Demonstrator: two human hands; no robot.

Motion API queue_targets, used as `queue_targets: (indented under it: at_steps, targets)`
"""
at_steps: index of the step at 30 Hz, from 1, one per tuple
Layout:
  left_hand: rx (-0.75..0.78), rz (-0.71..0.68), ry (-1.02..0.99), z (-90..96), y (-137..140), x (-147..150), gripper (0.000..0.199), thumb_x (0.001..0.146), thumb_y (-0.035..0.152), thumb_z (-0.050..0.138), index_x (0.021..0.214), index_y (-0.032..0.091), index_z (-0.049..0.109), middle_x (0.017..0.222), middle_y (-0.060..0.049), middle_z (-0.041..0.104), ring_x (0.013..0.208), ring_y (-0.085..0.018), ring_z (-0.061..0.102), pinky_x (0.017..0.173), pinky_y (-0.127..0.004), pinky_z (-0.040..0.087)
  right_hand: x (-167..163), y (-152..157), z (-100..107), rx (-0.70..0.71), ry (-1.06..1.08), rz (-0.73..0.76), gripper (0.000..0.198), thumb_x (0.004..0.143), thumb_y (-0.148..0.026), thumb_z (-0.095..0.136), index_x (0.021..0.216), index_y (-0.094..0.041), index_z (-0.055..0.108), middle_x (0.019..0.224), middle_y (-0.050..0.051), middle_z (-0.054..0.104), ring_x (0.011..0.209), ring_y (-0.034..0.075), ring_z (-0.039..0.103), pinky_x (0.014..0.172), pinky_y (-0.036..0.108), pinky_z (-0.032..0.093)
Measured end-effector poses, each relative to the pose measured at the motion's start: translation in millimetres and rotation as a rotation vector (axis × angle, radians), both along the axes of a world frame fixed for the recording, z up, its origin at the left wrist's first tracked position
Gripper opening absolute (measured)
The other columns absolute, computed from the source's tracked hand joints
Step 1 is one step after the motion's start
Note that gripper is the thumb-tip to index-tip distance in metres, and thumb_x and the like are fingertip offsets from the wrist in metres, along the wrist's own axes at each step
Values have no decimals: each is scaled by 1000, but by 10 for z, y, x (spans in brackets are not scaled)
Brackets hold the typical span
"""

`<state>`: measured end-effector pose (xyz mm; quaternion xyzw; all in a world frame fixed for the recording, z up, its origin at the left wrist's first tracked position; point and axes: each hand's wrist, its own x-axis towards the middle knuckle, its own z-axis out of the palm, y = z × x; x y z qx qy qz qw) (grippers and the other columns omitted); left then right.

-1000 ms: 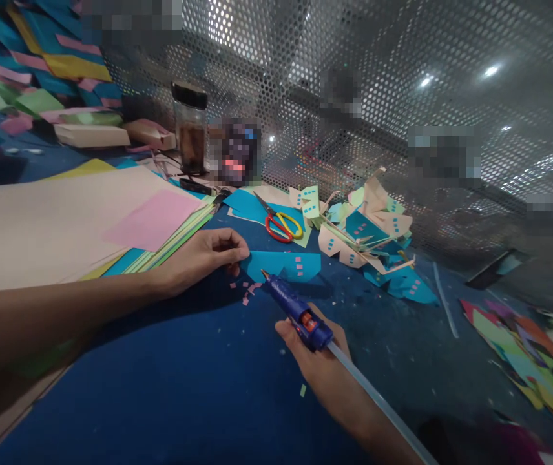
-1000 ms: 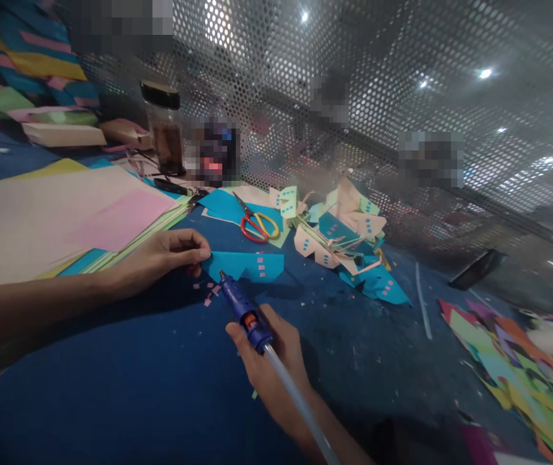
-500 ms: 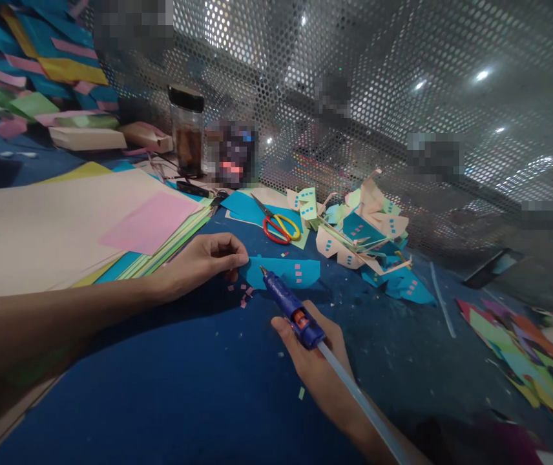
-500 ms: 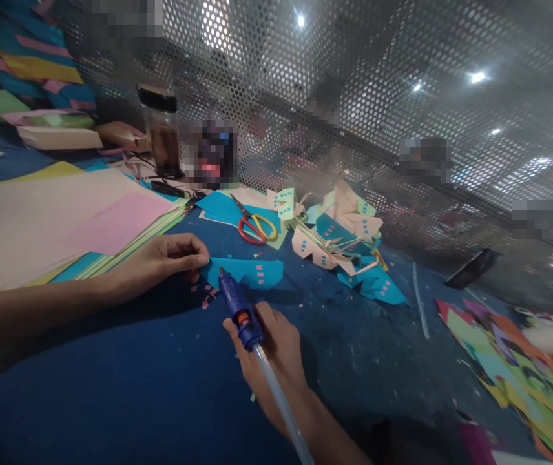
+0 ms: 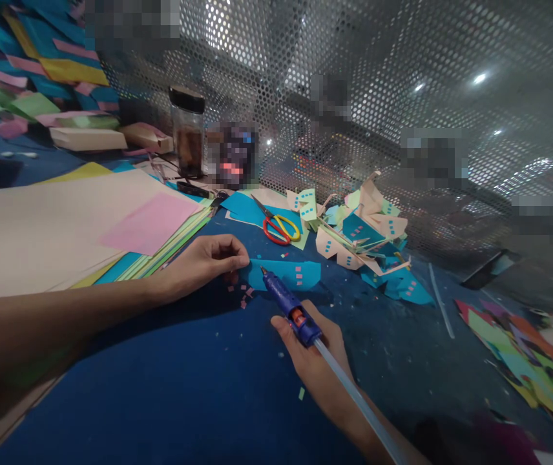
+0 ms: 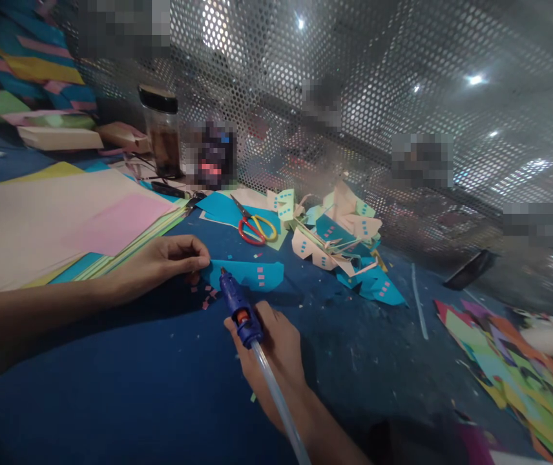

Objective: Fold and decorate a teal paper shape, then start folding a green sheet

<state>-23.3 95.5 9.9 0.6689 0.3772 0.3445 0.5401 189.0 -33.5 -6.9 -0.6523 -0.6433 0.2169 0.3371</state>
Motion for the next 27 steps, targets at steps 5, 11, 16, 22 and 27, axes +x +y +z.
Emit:
queue_targets:
  at_steps: [5,11,16,22,27]
  targets:
    - [5,-7,-2,-6,-3,-8,21,84,36,69,79,17,60,62,4,59,56,-11,61,57,-23,45,5,9,-8,4,-1,-9,38,92,-55,57,73,-24,47,65,-2,48,53,12,40,48,24,34]
    - [1,-19,-2,-21,7,-5,20,84,35,69,80,17,60,62,3,60,56,-11,62,57,-23,46,-4,4,8,-24,13,-5,38,93,-54,56,73,-24,45,64,-3,45,53,12,39,47,24,34]
    - [-9,-16,-14,-30,13,-6,20,83,35,69,79,17,60,62,3,60,55,-11,62,56,-23,46,-13,5,21,-13,4,-18,39,92,-54,57,72,-23,45,63,-3,46,51,12,40,46,24,34]
    - [0,-24,-18,-54,31,-10,20,84,35,69,79,18,61,62,3,61,55,-11,62,56,-22,46,-15,8,19,7,-10,-27,39,92,-54,58,71,-23,46,62,-2,49,51,13,44,45,23,35]
    - [3,-20,-10,-44,23,-11,20,84,36,69,79,18,61,62,4,61,55,-11,62,56,-22,46,-11,9,8,16,-12,-31,40,92,-54,58,69,-24,44,62,-2,47,52,12,42,46,23,34]
